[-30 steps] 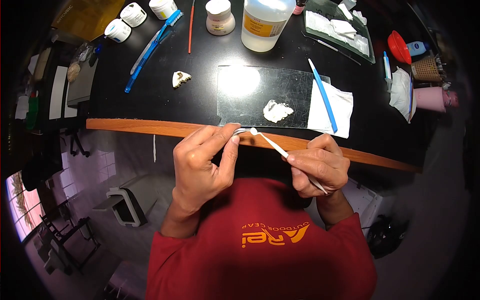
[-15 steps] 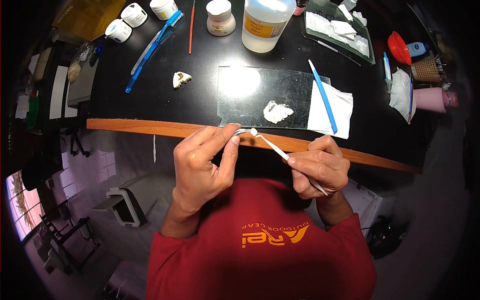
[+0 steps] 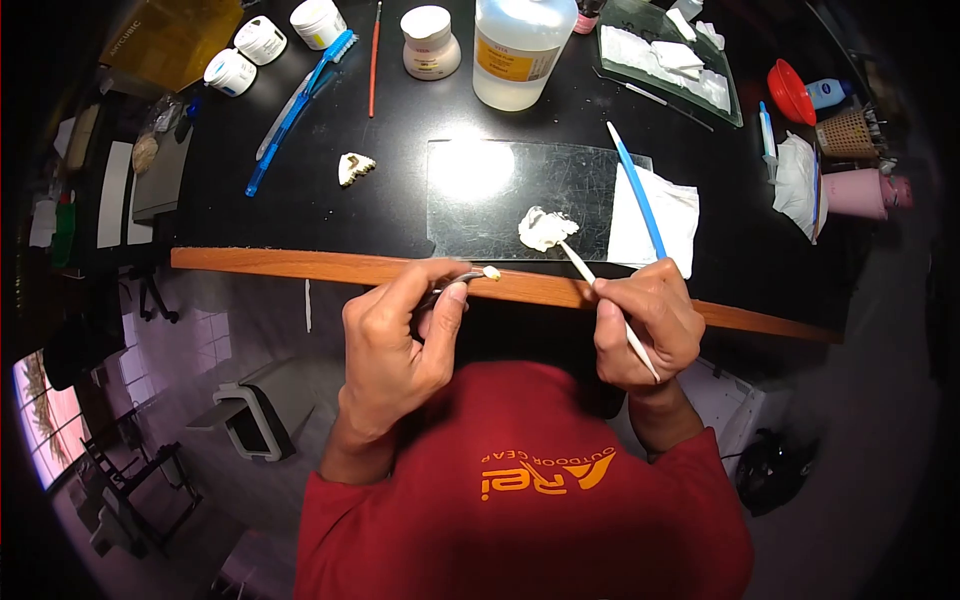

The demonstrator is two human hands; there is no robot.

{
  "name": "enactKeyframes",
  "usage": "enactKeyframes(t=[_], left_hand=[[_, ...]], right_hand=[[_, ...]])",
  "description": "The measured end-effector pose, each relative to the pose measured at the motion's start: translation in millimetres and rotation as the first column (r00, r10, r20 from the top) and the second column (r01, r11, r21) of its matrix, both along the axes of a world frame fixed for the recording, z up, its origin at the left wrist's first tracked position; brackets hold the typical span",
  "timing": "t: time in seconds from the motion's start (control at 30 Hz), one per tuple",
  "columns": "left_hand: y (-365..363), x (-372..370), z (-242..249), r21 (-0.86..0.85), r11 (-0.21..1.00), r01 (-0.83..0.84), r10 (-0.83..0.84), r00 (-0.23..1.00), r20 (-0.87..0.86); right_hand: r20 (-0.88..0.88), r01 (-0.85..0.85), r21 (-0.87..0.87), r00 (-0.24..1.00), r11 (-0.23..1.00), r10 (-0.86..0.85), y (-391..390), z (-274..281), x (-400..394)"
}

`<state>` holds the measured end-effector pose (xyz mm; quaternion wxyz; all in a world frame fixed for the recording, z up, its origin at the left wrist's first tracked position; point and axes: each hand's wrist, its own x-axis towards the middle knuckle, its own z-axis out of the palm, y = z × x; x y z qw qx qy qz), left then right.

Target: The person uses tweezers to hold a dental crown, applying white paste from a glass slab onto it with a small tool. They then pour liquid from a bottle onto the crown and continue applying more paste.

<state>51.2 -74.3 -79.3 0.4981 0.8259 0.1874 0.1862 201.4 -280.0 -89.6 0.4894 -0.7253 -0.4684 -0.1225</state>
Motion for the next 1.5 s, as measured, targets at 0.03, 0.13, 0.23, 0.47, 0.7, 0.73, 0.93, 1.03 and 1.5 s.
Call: enactKeyframes(t=[0.03,0.13,0.23,0.47,0.7,0.73,0.93,1.03,1.5], left_hand=[[-1,-2,2,-0.06,0.998,-0.006,0.003,0.999,-0.051],[-3,1,5,-0.055,0.998,0.011,-0.015,0.998,-0.058],[-3,4,9,-0.025,0.999,0.031,-0.032,0.998,-0.057],[-3,4,5,-0.036,0.999,0.014,-0.015,1.0,-0.027],[-1,4,4,-0.012,0.999,0.034,-0.034,0.999,-0.024],[-1,4,3,-0.002,0.999,0.035,-0.035,0.999,-0.017],[-1,5,-4,0.004,1.0,0.025,-0.025,0.998,0.056],[-1,4,4,0.0,0.999,0.039,-0.039,0.999,-0.03],[-2,4,2,0.007,1.0,0.025,-0.025,1.0,-0.009]], right_hand=[[-0.015,0.021,-0.011,1.0,1.0,-0.021,0,0,-1],[0.013,0.04,-0.049,0.999,0.998,-0.039,4,-3,-1],[-0.005,0.016,-0.09,1.0,0.996,-0.017,1,0,-2],[-0.033,-0.003,-0.035,0.999,0.999,0.002,3,-2,0],[-0.144,-0.183,0.077,0.971,0.98,0.192,4,8,0],[-0.147,-0.216,0.1,0.962,0.971,0.23,5,8,0],[-0.151,-0.241,0.107,0.955,0.965,0.255,8,6,0],[-0.153,-0.226,0.104,0.959,0.968,0.24,8,4,0],[-0.13,-0.24,0.099,0.959,0.966,0.252,7,0,0]])
